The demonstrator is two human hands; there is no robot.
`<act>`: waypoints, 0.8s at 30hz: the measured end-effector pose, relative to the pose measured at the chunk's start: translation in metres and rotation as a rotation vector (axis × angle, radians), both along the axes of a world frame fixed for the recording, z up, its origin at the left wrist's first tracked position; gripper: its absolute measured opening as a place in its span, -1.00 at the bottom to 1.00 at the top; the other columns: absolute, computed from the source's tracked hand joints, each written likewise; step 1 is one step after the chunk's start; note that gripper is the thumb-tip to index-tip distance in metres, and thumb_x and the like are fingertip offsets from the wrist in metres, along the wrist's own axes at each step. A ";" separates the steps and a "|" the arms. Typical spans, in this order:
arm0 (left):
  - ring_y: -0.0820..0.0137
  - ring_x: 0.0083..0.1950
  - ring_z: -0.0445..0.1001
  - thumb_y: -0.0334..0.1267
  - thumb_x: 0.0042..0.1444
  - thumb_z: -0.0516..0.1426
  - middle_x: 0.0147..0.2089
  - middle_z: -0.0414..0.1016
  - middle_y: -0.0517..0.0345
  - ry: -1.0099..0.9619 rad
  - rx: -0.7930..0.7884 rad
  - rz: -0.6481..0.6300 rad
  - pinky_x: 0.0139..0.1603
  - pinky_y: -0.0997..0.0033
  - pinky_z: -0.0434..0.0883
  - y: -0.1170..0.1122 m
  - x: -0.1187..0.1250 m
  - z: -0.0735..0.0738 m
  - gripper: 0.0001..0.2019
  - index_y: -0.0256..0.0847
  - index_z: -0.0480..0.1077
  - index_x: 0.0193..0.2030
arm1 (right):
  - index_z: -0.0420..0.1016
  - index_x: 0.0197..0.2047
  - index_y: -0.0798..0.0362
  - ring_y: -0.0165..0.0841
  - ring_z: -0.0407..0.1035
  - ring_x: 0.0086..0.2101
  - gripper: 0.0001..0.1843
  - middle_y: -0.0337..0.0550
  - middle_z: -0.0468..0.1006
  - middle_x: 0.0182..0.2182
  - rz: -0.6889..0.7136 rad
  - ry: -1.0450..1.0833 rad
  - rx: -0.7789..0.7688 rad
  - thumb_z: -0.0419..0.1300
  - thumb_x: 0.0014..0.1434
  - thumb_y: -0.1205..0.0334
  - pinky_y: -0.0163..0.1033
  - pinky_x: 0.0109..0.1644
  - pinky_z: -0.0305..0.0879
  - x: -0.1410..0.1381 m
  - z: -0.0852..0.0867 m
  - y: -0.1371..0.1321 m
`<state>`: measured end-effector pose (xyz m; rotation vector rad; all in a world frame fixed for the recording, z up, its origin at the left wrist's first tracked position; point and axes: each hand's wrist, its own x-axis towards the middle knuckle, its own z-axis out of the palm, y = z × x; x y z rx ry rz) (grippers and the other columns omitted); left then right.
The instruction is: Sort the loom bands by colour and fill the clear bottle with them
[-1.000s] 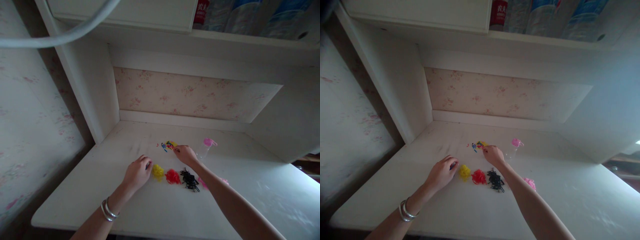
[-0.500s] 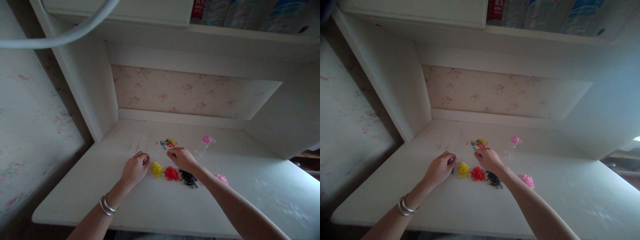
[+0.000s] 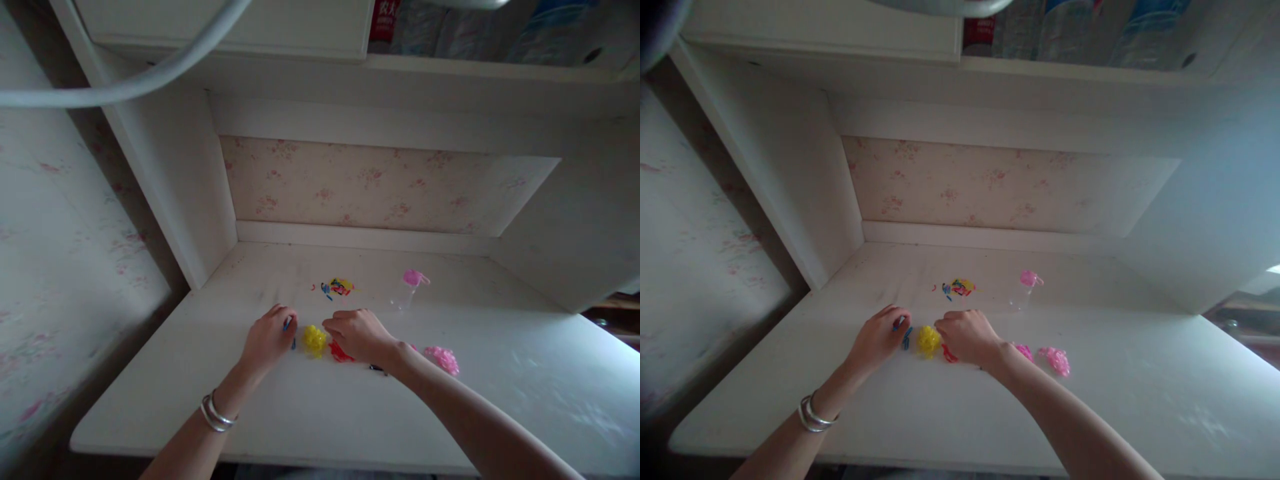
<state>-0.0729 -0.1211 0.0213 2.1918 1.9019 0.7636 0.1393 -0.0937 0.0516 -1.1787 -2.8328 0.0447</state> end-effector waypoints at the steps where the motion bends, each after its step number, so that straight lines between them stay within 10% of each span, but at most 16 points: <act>1: 0.47 -0.30 0.40 -0.26 0.20 -0.07 -0.28 0.45 0.18 -0.004 -0.004 -0.001 -0.26 0.51 0.26 0.000 0.000 -0.001 -0.76 -0.13 0.41 -0.30 | 0.53 -0.28 -0.04 -0.41 0.38 -0.39 -0.67 -0.19 0.53 -0.40 -0.026 0.047 -0.001 -0.07 0.25 0.26 -0.37 -0.34 0.13 0.006 0.003 -0.005; 6: 0.45 -0.30 0.41 -0.25 0.18 -0.02 -0.29 0.47 0.15 -0.042 -0.007 -0.054 -0.22 0.51 0.28 0.006 0.005 -0.005 -0.78 -0.16 0.44 -0.31 | 0.57 -0.26 -0.06 -0.41 0.40 -0.41 -0.65 -0.20 0.56 -0.41 -0.193 0.455 -0.172 -0.05 0.26 0.15 -0.37 -0.31 0.25 0.047 -0.001 -0.049; 16: 0.38 -0.19 0.46 -0.21 0.14 0.02 -0.18 0.50 0.13 0.135 -0.047 -0.198 -0.18 0.46 0.33 0.069 0.059 0.007 -0.79 -0.11 0.49 -0.30 | 0.62 -0.22 0.05 -0.28 0.45 -0.38 -0.61 -0.16 0.60 -0.39 -0.782 1.084 -0.272 0.23 0.00 -0.05 -0.38 -0.40 0.35 0.132 -0.088 -0.107; 24: 0.30 -0.10 0.46 -0.17 0.16 0.01 -0.08 0.48 0.01 0.291 -0.098 -0.140 -0.13 0.42 0.33 0.115 0.088 -0.003 -0.73 -0.13 0.50 -0.16 | 0.61 -0.21 0.11 -0.33 0.40 -0.46 -0.59 -0.16 0.56 -0.47 -0.791 1.167 -0.269 0.22 0.03 -0.04 -0.39 -0.44 0.30 0.128 -0.085 -0.108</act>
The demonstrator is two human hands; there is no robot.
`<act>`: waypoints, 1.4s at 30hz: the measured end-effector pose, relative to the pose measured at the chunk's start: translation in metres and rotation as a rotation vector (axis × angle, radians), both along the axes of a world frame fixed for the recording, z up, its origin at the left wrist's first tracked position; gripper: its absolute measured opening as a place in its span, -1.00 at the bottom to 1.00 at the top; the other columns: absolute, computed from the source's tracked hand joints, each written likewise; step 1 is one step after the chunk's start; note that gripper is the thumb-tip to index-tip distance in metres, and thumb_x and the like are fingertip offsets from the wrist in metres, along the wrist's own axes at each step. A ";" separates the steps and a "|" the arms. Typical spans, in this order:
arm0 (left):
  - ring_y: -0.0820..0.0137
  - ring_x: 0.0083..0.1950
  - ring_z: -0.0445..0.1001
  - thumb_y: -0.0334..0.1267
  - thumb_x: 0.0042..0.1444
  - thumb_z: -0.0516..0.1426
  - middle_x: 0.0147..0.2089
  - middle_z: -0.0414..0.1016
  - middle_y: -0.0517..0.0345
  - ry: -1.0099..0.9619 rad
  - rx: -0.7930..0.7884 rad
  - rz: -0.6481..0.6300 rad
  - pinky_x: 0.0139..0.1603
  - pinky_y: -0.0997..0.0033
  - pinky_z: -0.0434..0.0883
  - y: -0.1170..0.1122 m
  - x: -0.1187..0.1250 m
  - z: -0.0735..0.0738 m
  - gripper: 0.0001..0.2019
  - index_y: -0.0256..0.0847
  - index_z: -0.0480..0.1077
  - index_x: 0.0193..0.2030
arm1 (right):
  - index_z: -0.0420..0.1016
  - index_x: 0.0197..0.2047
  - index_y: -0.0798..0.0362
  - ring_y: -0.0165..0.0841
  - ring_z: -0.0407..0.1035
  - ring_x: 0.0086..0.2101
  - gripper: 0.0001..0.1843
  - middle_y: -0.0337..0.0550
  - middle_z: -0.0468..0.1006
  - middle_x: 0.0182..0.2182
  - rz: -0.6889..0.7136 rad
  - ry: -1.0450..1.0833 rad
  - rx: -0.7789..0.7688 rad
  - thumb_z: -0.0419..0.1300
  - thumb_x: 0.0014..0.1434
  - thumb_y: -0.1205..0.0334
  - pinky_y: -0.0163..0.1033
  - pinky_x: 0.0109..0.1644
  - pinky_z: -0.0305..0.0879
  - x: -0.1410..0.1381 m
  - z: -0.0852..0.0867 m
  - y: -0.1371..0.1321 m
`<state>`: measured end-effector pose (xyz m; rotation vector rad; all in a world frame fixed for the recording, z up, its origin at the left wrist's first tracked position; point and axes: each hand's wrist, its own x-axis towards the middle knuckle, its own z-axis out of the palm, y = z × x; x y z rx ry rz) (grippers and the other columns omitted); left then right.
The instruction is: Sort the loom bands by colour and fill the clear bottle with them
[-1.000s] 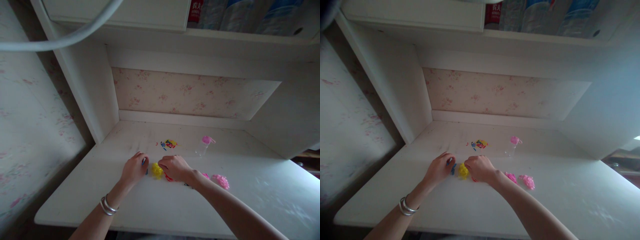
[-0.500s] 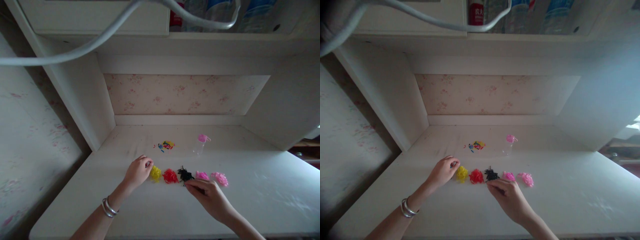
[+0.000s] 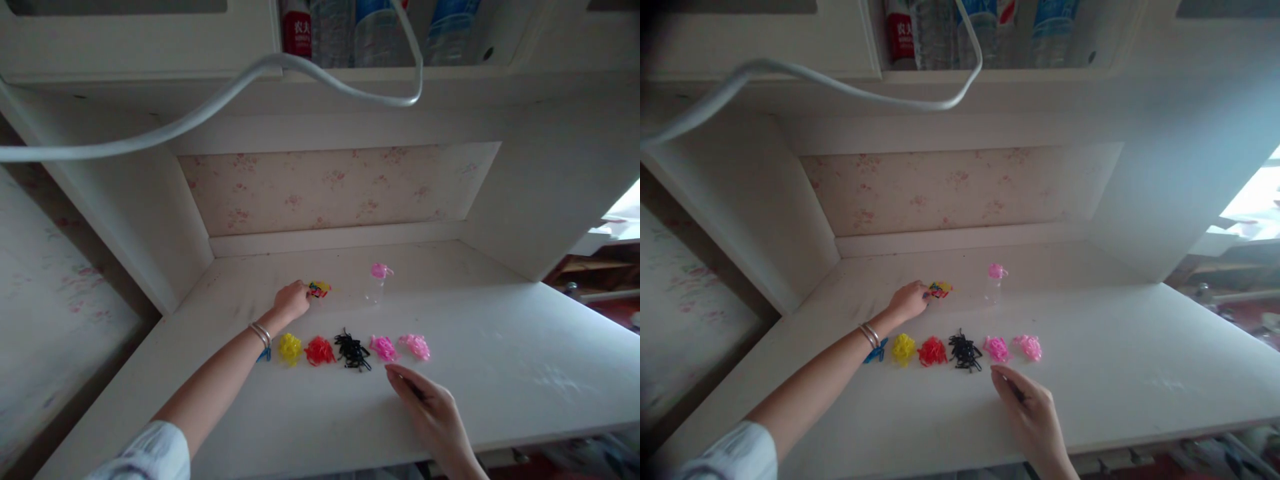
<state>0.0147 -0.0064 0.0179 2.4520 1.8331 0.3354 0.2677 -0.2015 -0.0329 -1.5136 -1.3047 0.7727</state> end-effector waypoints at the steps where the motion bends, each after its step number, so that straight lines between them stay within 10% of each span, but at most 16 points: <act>1: 0.30 -0.10 0.46 -0.16 0.16 0.01 -0.08 0.48 0.01 0.014 -0.011 0.002 -0.13 0.42 0.34 0.003 0.001 -0.002 -0.73 -0.12 0.50 -0.16 | 0.61 -0.21 0.11 -0.34 0.40 -0.47 -0.59 -0.17 0.55 -0.48 0.001 0.004 0.007 0.22 0.03 -0.04 -0.39 -0.45 0.29 0.000 0.000 0.000; 10: 0.24 -0.15 0.49 -0.26 0.13 0.02 -0.08 0.48 -0.07 0.081 -0.080 0.009 -0.19 0.37 0.36 0.021 0.007 -0.009 -0.75 -0.17 0.50 -0.16 | 0.61 -0.22 0.14 -0.37 0.33 -0.51 -0.59 -0.16 0.50 -0.53 -0.010 0.051 0.037 0.22 0.03 -0.02 -0.37 -0.48 0.23 0.002 -0.001 0.000; 20: 0.38 -0.19 0.46 -0.21 0.19 -0.01 -0.10 0.46 0.10 -0.036 0.022 -0.081 -0.21 0.45 0.31 -0.020 -0.011 0.019 -0.75 -0.09 0.49 -0.20 | 0.58 -0.20 0.14 -0.40 0.29 -0.53 -0.59 -0.18 0.48 -0.53 0.013 0.004 0.019 0.19 0.06 -0.02 -0.38 -0.51 0.18 0.000 -0.003 0.001; 31: 0.43 -0.30 0.45 -0.22 0.19 -0.04 -0.25 0.42 0.17 -0.092 0.140 -0.041 -0.29 0.48 0.27 -0.111 -0.055 0.009 -0.79 -0.13 0.41 -0.31 | 0.56 -0.27 0.03 -0.46 0.32 -0.51 -0.74 -0.20 0.54 -0.48 0.331 -0.387 0.228 0.04 0.22 0.21 -0.40 -0.44 0.18 -0.053 0.068 0.021; 42: 0.41 -0.33 0.41 -0.15 0.16 -0.02 -0.30 0.46 0.16 -0.438 0.248 0.105 -0.27 0.47 0.32 -0.113 -0.078 0.003 -0.77 -0.16 0.42 -0.30 | 0.55 -0.29 -0.03 -0.47 0.36 -0.48 -0.73 -0.27 0.56 -0.46 0.439 -0.615 0.138 0.00 0.20 0.23 -0.42 -0.39 0.16 -0.087 0.082 0.071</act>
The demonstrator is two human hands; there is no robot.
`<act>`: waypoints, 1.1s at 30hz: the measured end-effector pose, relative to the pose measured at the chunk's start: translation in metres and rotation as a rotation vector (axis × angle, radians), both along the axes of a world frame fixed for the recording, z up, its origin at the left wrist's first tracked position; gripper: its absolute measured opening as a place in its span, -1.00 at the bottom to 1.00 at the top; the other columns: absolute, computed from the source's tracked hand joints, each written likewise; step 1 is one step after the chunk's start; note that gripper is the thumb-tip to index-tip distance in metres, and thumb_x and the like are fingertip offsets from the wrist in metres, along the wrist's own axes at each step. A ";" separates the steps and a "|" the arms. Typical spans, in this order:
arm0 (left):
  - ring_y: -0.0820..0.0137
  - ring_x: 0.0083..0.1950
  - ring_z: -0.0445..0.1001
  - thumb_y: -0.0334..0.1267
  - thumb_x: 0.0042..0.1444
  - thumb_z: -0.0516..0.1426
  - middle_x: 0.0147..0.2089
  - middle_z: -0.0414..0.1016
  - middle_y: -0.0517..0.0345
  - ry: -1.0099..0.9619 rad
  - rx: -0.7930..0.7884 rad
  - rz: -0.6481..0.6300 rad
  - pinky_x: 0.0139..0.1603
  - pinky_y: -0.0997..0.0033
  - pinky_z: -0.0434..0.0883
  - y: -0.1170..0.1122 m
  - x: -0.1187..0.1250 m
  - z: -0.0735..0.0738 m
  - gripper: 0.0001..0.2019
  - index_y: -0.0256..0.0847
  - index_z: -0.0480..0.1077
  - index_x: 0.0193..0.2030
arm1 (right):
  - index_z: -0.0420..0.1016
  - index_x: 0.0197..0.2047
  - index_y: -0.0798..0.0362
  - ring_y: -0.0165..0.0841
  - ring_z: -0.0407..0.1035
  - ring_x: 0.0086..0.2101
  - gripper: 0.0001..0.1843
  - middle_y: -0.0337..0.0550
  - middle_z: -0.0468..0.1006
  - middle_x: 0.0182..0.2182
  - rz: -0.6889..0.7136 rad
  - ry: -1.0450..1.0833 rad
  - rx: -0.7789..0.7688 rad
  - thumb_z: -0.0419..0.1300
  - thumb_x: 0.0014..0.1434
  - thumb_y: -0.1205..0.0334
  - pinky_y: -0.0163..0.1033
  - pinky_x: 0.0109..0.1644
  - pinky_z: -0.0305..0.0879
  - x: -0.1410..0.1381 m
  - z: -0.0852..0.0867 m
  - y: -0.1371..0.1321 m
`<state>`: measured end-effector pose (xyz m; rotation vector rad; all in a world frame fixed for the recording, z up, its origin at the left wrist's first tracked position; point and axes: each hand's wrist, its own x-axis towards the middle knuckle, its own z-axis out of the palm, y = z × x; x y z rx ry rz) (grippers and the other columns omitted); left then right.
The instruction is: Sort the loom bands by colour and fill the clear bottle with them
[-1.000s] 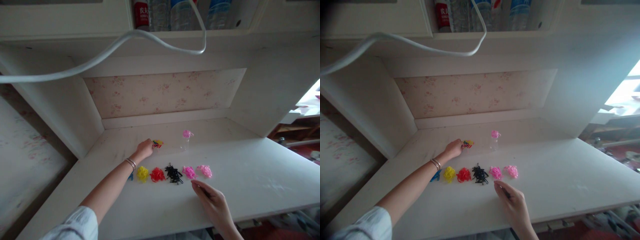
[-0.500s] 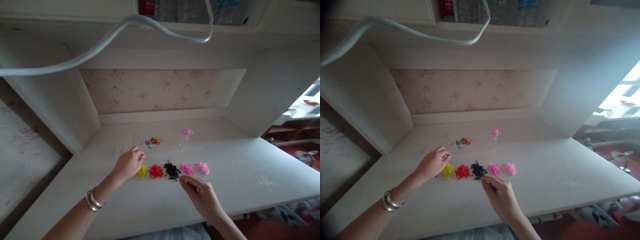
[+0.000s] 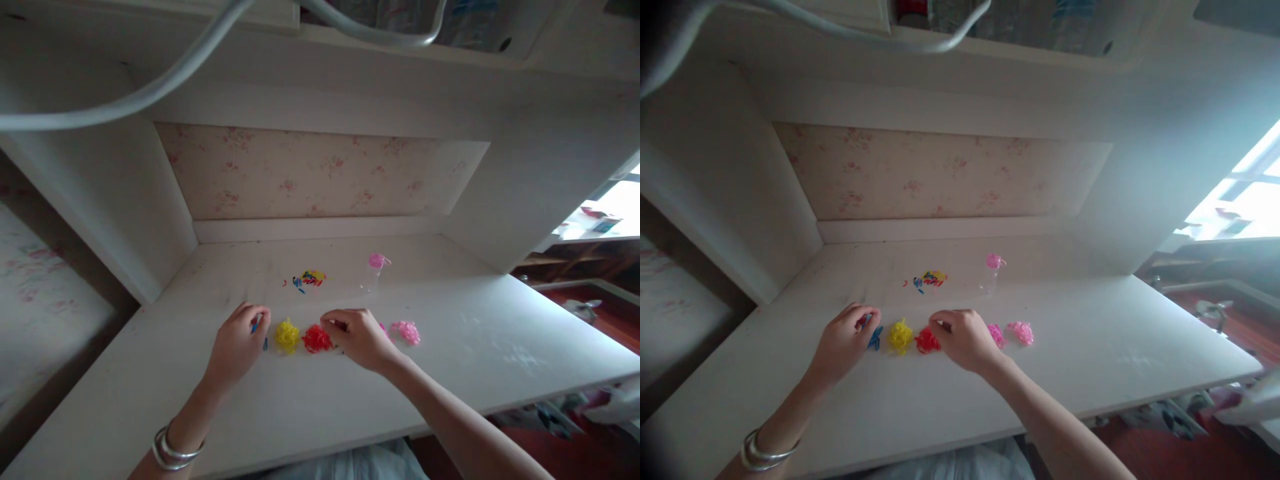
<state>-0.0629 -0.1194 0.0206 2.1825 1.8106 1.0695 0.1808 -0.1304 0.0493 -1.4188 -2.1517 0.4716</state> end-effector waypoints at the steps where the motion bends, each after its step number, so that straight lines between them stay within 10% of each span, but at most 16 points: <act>1: 0.42 -0.35 0.40 -0.14 0.16 -0.02 -0.32 0.46 0.17 -0.020 -0.009 0.002 -0.29 0.47 0.32 0.000 -0.002 0.001 -0.76 -0.16 0.42 -0.29 | 0.56 -0.27 -0.04 -0.45 0.38 -0.47 -0.72 -0.26 0.57 -0.44 -0.057 -0.044 -0.015 0.01 0.18 0.21 -0.41 -0.38 0.17 0.003 0.000 0.014; 11: 0.43 -0.33 0.43 -0.18 0.16 -0.01 -0.30 0.47 0.15 -0.096 -0.052 -0.025 -0.26 0.45 0.35 0.000 -0.011 -0.002 -0.78 -0.18 0.43 -0.27 | 0.58 -0.17 -0.09 -0.21 0.44 -0.19 -0.66 -0.08 0.57 -0.19 -0.217 -0.482 -0.212 0.08 0.08 0.01 -0.25 -0.22 0.27 -0.018 -0.021 0.104; 25: 0.41 -0.30 0.44 -0.17 0.17 -0.01 -0.28 0.48 0.14 -0.075 -0.050 -0.047 -0.22 0.44 0.35 0.001 -0.010 -0.005 -0.78 -0.18 0.43 -0.27 | 0.50 -0.17 0.09 -0.27 0.42 -0.18 -0.67 0.03 0.55 -0.19 -0.163 -0.475 -0.172 -0.07 0.25 0.19 -0.30 -0.19 0.20 -0.016 -0.023 0.101; 33: 0.43 -0.34 0.43 -0.15 0.16 -0.01 -0.29 0.49 0.17 -0.104 -0.094 -0.045 -0.24 0.45 0.35 0.002 -0.008 -0.006 -0.76 -0.17 0.44 -0.28 | 0.49 -0.24 0.04 -0.37 0.41 -0.33 -0.67 -0.14 0.57 -0.31 -0.158 -0.327 0.017 -0.09 0.26 0.16 -0.35 -0.30 0.13 0.059 0.004 0.051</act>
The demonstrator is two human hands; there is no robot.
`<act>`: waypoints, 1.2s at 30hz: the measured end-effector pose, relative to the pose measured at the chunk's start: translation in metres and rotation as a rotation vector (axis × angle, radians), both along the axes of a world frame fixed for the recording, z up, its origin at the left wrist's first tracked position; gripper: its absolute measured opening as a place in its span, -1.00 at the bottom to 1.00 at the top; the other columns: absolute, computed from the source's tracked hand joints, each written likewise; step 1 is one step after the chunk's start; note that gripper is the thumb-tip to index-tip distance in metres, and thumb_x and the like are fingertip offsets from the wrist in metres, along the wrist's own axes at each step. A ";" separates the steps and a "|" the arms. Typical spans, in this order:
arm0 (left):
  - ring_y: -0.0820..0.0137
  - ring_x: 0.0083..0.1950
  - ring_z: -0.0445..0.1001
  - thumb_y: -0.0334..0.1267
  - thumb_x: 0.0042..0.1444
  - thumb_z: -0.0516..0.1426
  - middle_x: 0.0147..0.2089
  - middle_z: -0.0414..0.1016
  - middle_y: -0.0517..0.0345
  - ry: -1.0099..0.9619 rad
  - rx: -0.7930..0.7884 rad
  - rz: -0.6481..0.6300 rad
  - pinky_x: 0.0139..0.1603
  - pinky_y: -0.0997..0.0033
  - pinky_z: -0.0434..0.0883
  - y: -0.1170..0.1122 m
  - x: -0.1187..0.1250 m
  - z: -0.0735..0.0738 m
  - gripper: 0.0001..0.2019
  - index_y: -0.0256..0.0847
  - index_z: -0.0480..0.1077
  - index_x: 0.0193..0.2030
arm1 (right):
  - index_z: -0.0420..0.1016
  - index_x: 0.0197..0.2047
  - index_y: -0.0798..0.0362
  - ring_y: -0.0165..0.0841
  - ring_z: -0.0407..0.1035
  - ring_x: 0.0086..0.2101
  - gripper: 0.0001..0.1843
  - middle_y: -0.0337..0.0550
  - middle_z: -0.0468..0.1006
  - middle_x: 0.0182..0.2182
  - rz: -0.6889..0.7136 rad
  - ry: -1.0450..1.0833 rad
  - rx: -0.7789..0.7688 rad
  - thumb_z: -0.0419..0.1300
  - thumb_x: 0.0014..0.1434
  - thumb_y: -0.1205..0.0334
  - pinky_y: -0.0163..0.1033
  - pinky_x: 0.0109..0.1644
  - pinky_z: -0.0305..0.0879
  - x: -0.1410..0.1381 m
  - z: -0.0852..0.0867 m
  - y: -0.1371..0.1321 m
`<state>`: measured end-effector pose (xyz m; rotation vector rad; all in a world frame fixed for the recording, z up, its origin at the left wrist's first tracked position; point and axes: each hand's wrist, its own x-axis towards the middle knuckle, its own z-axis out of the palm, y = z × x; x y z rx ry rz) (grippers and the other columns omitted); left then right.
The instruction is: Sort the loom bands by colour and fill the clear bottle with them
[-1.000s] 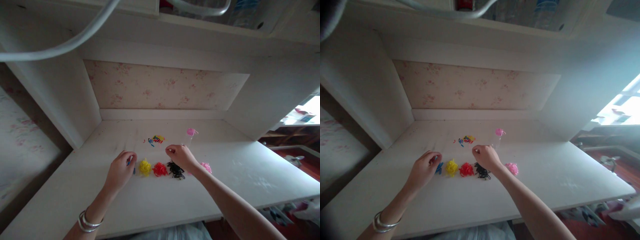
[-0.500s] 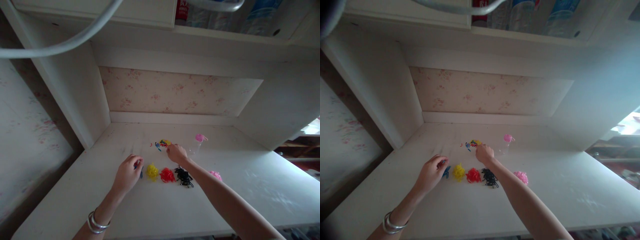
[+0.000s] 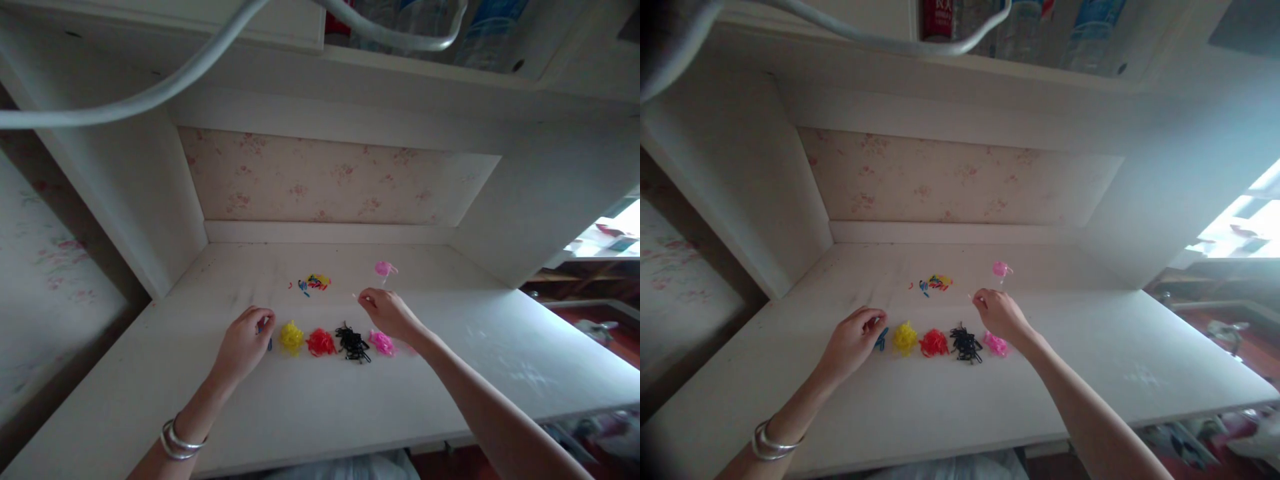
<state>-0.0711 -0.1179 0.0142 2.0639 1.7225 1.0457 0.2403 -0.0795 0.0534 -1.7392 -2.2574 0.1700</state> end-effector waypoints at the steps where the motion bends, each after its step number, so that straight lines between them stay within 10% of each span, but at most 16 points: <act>1: 0.43 -0.34 0.42 -0.13 0.16 -0.01 -0.30 0.49 0.17 -0.009 -0.007 0.003 -0.26 0.45 0.35 0.000 0.001 0.001 -0.75 -0.17 0.44 -0.27 | 0.49 -0.25 0.04 -0.36 0.40 -0.33 -0.68 -0.14 0.57 -0.32 -0.017 -0.005 0.000 -0.07 0.25 0.16 -0.34 -0.30 0.13 0.014 0.000 -0.008; 9: 0.42 -0.35 0.44 -0.06 0.12 0.01 -0.33 0.51 0.15 -0.050 -0.016 0.028 -0.31 0.47 0.35 0.007 0.013 0.007 -0.71 -0.18 0.46 -0.29 | 0.48 -0.34 -0.01 -0.36 0.39 -0.42 -0.69 -0.14 0.55 -0.38 -0.120 -0.110 -0.106 -0.07 0.22 0.15 -0.30 -0.38 0.10 0.091 -0.016 -0.057; 24: 0.41 -0.27 0.45 -0.23 0.11 0.01 -0.29 0.54 0.14 0.202 -0.075 -0.128 -0.20 0.47 0.34 0.048 0.043 0.021 -0.78 -0.15 0.48 -0.32 | 0.51 -0.35 -0.11 -0.35 0.43 -0.41 -0.71 -0.22 0.57 -0.35 -0.139 -0.100 0.009 -0.04 0.19 0.17 -0.32 -0.41 0.13 0.119 -0.035 -0.060; 36: 0.28 -0.15 0.48 -0.17 0.11 0.01 -0.14 0.54 0.08 0.487 -0.148 -0.087 -0.18 0.38 0.35 0.104 0.103 0.000 -0.75 -0.08 0.51 -0.25 | 0.55 -0.20 0.13 -0.42 0.30 -0.54 -0.52 -0.16 0.55 -0.42 -0.691 1.047 0.235 0.29 -0.10 -0.06 -0.37 -0.53 0.18 0.120 -0.089 -0.102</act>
